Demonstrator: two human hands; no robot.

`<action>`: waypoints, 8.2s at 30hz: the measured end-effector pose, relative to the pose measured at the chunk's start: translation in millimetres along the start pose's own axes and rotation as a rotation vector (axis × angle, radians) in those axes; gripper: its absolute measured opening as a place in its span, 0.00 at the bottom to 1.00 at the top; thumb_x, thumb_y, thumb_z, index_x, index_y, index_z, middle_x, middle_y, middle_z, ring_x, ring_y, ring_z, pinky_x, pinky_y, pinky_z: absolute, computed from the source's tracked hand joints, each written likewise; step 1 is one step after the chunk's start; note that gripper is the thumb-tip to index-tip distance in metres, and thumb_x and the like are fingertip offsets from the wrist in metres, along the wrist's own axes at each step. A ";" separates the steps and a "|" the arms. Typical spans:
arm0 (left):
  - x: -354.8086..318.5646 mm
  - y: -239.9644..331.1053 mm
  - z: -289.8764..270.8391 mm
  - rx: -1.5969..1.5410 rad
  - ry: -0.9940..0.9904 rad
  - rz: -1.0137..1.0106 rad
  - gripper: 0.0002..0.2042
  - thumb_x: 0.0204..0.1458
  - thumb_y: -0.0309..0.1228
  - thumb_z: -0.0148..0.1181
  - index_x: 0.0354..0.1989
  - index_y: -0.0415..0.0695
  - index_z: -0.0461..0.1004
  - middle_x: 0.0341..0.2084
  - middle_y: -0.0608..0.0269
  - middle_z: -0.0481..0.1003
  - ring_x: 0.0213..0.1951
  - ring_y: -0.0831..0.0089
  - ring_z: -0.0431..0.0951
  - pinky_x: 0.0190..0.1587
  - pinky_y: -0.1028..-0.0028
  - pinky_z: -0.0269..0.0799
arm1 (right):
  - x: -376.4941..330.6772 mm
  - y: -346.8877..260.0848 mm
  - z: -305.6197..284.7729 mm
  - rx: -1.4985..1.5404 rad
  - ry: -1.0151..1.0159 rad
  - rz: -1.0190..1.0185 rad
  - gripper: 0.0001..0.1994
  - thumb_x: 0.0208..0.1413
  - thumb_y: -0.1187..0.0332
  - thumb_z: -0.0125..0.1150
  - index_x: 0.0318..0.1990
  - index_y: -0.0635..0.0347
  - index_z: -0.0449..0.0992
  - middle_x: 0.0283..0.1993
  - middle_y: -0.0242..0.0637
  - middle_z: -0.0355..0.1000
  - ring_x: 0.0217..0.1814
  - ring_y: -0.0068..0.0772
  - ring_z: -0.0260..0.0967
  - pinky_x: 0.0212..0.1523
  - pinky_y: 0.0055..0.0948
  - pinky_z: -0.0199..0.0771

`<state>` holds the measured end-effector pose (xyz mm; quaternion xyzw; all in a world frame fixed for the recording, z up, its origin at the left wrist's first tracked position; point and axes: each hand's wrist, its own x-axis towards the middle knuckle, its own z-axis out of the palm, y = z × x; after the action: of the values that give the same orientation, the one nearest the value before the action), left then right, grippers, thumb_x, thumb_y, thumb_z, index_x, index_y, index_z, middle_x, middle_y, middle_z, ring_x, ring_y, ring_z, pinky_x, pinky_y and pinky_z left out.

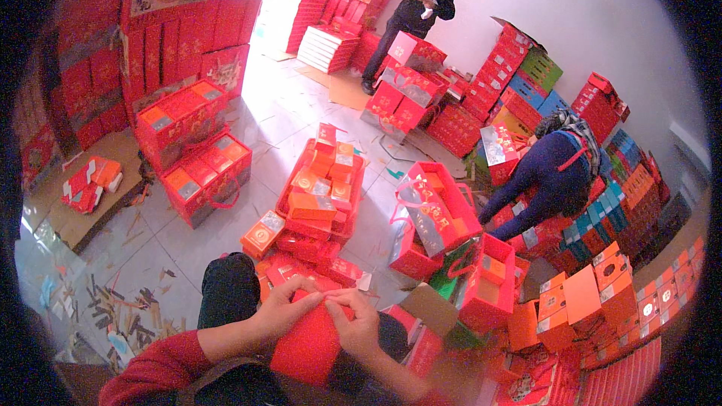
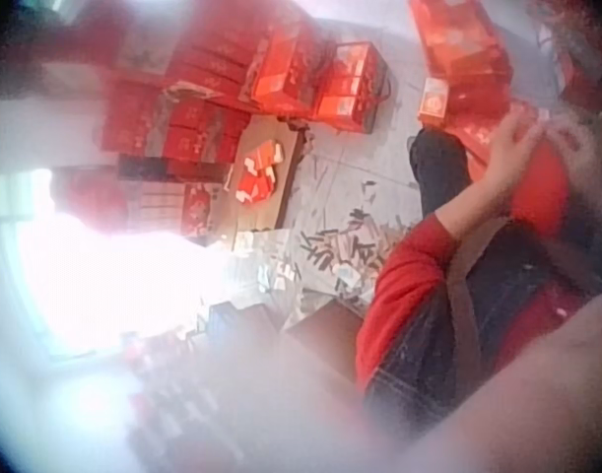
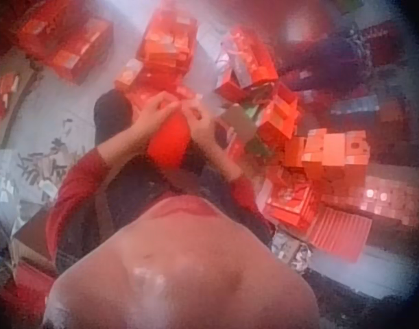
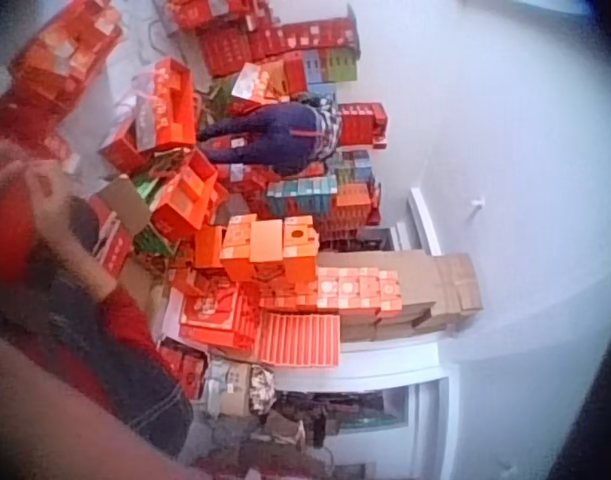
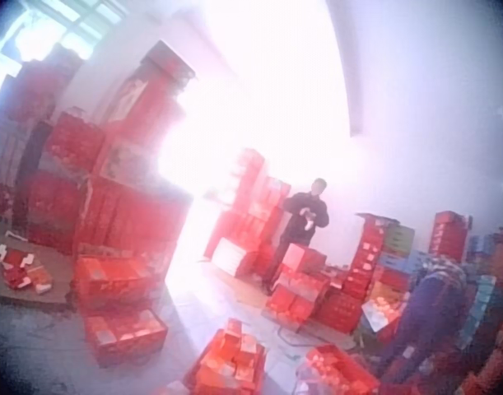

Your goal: The person sits on the floor and assembles red and orange cardboard boxes. They fold the flaps, insert white paper inserts, and close the boxes, stacking the finished ones nearby.

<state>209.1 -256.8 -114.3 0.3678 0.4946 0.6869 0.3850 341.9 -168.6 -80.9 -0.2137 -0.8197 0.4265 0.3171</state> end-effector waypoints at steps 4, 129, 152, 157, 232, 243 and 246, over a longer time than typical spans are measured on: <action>-1.1 6.5 -2.3 0.091 0.053 0.010 0.06 0.52 0.28 0.56 0.35 0.38 0.71 0.33 0.62 0.72 0.41 0.74 0.70 0.48 0.74 0.64 | -4.5 9.2 2.5 0.036 -0.023 0.029 0.15 0.51 0.74 0.59 0.47 0.65 0.68 0.48 0.42 0.69 0.51 0.32 0.65 0.54 0.29 0.62; -29.1 -125.0 -26.0 0.391 -0.199 -0.191 0.19 0.63 0.40 0.37 0.56 0.39 0.58 0.50 0.56 0.62 0.54 0.70 0.61 0.58 0.72 0.54 | -129.9 51.8 -87.6 0.121 -0.045 1.006 0.18 0.47 0.59 0.62 0.37 0.67 0.73 0.31 0.39 0.74 0.31 0.28 0.72 0.34 0.31 0.72; -16.9 -59.0 10.3 0.019 -0.209 -0.059 0.34 0.49 0.26 0.57 0.63 0.43 0.45 0.51 0.54 0.63 0.54 0.66 0.65 0.57 0.66 0.60 | -106.7 73.8 25.9 0.425 0.189 0.278 0.42 0.43 0.72 0.65 0.64 0.59 0.43 0.58 0.45 0.57 0.60 0.37 0.59 0.58 0.37 0.61; -33.1 -68.1 4.9 -0.042 -0.139 -0.098 0.31 0.50 0.22 0.54 0.63 0.43 0.48 0.52 0.55 0.64 0.55 0.68 0.65 0.57 0.68 0.59 | -83.1 78.3 16.9 0.546 0.283 0.251 0.35 0.50 0.65 0.61 0.64 0.57 0.49 0.57 0.40 0.58 0.53 0.28 0.62 0.52 0.27 0.65; -31.5 -56.7 -11.3 0.164 -0.121 0.014 0.20 0.51 0.27 0.57 0.52 0.41 0.61 0.48 0.57 0.66 0.51 0.68 0.67 0.55 0.71 0.61 | 2.4 43.3 -6.7 0.181 -0.320 0.143 0.05 0.43 0.73 0.64 0.29 0.62 0.77 0.34 0.35 0.72 0.38 0.25 0.69 0.39 0.23 0.68; -36.0 -52.1 -9.1 0.024 -0.101 0.019 0.13 0.53 0.24 0.54 0.46 0.42 0.65 0.49 0.60 0.64 0.51 0.73 0.65 0.52 0.75 0.62 | -60.1 63.4 1.4 0.353 0.107 0.142 0.05 0.48 0.76 0.63 0.34 0.65 0.77 0.42 0.38 0.70 0.47 0.28 0.67 0.46 0.23 0.66; -35.0 -60.2 -12.6 0.097 -0.121 0.082 0.10 0.53 0.24 0.54 0.43 0.42 0.67 0.49 0.59 0.64 0.51 0.74 0.64 0.52 0.75 0.62 | -63.5 67.3 2.0 0.404 0.075 0.164 0.07 0.49 0.77 0.61 0.37 0.65 0.76 0.45 0.40 0.69 0.50 0.30 0.65 0.52 0.26 0.63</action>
<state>223.0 -280.2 -179.7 0.4467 0.4877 0.6539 0.3675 390.8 -172.4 -159.4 -0.2276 -0.6849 0.5983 0.3481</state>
